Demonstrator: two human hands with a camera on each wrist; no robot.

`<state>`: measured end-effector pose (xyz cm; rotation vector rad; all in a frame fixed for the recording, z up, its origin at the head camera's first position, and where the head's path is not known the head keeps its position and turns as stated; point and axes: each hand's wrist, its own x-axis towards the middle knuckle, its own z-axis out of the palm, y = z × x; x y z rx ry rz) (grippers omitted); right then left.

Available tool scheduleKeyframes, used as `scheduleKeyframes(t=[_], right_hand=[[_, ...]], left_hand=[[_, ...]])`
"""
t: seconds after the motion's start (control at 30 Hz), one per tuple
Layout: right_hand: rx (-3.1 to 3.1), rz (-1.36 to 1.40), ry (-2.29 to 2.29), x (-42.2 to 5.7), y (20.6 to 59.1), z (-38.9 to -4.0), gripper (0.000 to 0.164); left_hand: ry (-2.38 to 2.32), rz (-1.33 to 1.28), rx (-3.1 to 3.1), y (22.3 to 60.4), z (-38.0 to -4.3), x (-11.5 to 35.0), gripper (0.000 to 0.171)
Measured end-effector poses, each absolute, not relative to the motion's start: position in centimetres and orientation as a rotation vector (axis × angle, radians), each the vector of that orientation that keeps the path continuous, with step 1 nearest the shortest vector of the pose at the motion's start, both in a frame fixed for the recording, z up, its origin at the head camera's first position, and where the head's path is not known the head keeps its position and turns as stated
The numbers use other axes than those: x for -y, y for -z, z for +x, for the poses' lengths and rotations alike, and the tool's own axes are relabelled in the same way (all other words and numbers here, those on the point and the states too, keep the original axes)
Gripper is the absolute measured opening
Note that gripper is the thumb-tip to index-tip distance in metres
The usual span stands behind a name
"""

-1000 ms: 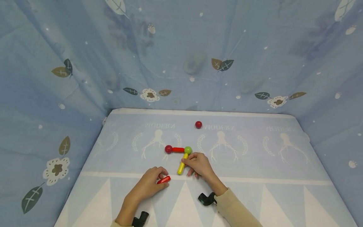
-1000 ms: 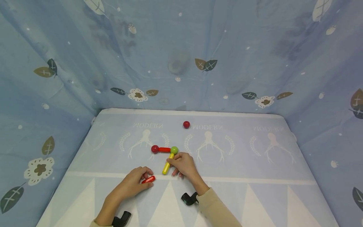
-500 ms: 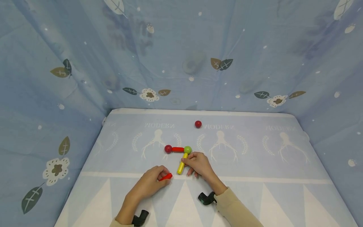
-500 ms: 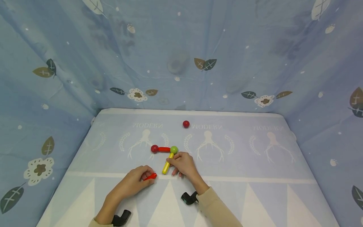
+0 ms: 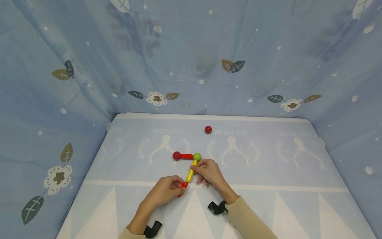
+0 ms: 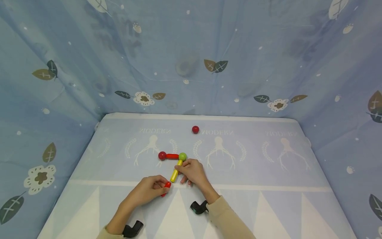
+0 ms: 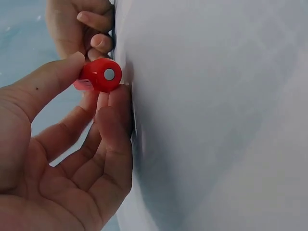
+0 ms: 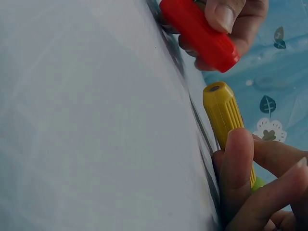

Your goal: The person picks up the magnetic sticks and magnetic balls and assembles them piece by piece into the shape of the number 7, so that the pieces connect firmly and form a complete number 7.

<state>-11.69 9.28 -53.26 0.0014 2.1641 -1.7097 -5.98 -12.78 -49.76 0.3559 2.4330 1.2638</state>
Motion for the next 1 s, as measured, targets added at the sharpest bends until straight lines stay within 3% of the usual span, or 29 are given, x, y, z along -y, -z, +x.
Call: scheduleKeyframes(t=[1.0], right_hand=[[-2.157,0.001,1.734,-9.1,53.0,-11.6,0.036]], left_hand=[[-1.188,0.276,-2.492,50.2,-6.2,11.6,0.022]])
